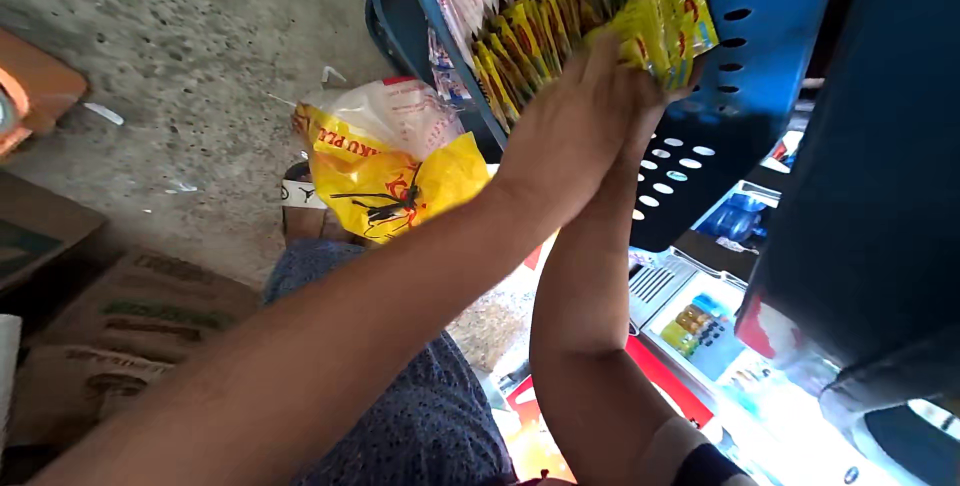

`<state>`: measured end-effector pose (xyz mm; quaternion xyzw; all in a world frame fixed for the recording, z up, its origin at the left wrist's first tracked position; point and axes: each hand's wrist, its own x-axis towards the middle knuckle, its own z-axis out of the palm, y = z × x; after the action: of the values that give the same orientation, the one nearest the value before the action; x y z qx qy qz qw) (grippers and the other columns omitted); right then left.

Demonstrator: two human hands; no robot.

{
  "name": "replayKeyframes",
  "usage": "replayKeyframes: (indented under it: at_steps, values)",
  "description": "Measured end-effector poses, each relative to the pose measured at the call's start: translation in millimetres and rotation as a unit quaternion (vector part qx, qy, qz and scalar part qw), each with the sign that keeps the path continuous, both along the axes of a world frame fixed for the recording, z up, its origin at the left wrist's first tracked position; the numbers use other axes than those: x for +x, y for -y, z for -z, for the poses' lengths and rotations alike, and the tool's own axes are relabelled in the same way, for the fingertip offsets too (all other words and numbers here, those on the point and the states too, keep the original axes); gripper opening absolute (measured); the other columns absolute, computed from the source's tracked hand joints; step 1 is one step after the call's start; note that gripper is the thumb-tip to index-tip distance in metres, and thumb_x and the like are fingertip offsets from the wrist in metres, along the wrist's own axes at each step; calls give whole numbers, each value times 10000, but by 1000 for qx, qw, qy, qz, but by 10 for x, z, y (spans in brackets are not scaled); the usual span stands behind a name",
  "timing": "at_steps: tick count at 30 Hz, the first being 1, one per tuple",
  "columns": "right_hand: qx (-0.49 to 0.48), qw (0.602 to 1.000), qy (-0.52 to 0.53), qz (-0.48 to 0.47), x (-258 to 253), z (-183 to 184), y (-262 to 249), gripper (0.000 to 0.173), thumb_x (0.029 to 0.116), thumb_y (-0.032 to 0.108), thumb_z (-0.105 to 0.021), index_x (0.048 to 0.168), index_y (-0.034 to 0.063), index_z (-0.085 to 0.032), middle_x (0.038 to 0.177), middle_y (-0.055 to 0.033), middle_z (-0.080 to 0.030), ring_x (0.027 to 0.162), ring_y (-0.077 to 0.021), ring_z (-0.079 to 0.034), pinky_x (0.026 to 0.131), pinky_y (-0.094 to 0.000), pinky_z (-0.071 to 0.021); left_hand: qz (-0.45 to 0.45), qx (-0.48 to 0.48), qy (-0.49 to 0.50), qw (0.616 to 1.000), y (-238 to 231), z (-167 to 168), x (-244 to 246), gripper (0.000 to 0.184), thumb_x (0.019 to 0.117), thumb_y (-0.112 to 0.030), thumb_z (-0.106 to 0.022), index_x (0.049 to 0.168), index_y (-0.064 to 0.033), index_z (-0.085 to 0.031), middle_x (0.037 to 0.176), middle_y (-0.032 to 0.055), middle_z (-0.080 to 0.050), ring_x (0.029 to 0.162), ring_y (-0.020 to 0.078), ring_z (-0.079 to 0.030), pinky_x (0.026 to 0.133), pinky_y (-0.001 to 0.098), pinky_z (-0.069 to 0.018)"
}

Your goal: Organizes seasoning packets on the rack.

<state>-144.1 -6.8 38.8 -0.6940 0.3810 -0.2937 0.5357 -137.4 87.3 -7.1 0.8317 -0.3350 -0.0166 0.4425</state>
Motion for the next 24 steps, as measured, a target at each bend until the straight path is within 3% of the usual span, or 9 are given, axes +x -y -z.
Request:
replayKeyframes:
  at_steps: [2, 5, 8, 12, 15, 18, 20, 21, 24]
  values:
    - [17, 999, 39, 19, 43, 57, -21, 396, 746, -72, -544, 1124, 9, -459, 915, -103, -640, 856, -184, -680, 763, -396, -607, 74, 50, -98, 991, -248, -78, -320, 487, 949, -353, -589, 1391, -149, -576, 1444, 115, -487, 1280, 303, -513, 961, 398, -519]
    - [41, 997, 50, 49, 59, 90, -32, 645, 714, -101, -544, 1312, -1, -321, 1137, -189, -581, 1042, -265, -648, 854, -467, -588, 128, 139, -178, 966, -246, -155, -321, 785, 912, -359, -591, 1571, -12, -340, 1609, 243, -344, 1454, 424, -373, 1118, 559, -394]
    - [42, 996, 47, 56, 52, 92, 4, 618, 729, -95, -545, 1303, 9, -342, 1145, -175, -581, 1047, -255, -645, 855, -457, -587, 119, 159, -244, 949, -77, -111, -214, 941, 771, -504, -686, 1534, -43, -382, 1584, 217, -380, 1456, 422, -353, 1040, 652, -401]
    - [44, 996, 43, 57, 20, 70, 30, 667, 725, -99, -563, 1335, 14, -318, 1166, -177, -574, 1073, -256, -638, 867, -457, -584, 167, 143, -288, 932, -13, -41, -132, 1005, 663, -500, -775, 1511, -97, -417, 1540, 188, -418, 1409, 430, -388, 960, 694, -429]
    - [28, 998, 36, 51, 48, 89, -16, 680, 726, -99, -570, 1351, -12, -316, 1184, -188, -576, 1097, -261, -631, 907, -464, -575, 216, 134, -270, 929, -46, -9, -93, 899, 669, -447, -798, 1466, -152, -502, 1512, 175, -424, 1352, 438, -428, 904, 686, -473]
    - [-53, 994, -13, 94, 79, 125, -101, 679, 717, -100, -611, 1339, -34, -347, 1133, -194, -608, 1015, -241, -661, 823, -418, -599, 197, 100, -235, 946, -155, -76, -106, 760, 732, -375, -773, 1421, -145, -553, 1461, 159, -480, 1324, 408, -456, 919, 612, -495]
    - [-81, 986, -104, 105, 20, 54, -149, 891, 857, -59, -662, 1538, -4, -90, 1350, -220, -513, 1182, -235, -623, 949, -382, -583, 182, 79, -258, 945, -354, -321, 46, 623, 861, -290, -724, 1419, -67, -560, 1443, 186, -520, 1330, 394, -479, 1000, 541, -483]
    - [-95, 978, -144, 117, -5, 4, -161, 962, 866, -36, -683, 1564, 0, -21, 1413, -230, -472, 1228, -234, -602, 978, -366, -569, 203, 85, -308, 926, -487, -535, 217, 565, 934, -227, -701, 1428, -12, -532, 1461, 220, -492, 1370, 408, -449, 1078, 531, -437]
    - [-116, 949, -254, 146, -67, -140, -184, 889, 881, -11, -691, 1572, -38, -132, 1460, -242, -457, 1274, -246, -564, 1024, -354, -528, 194, 61, -376, 904, -597, -697, 375, 531, 940, -113, -670, 1420, 46, -509, 1504, 253, -433, 1395, 410, -437, 1123, 488, -424]
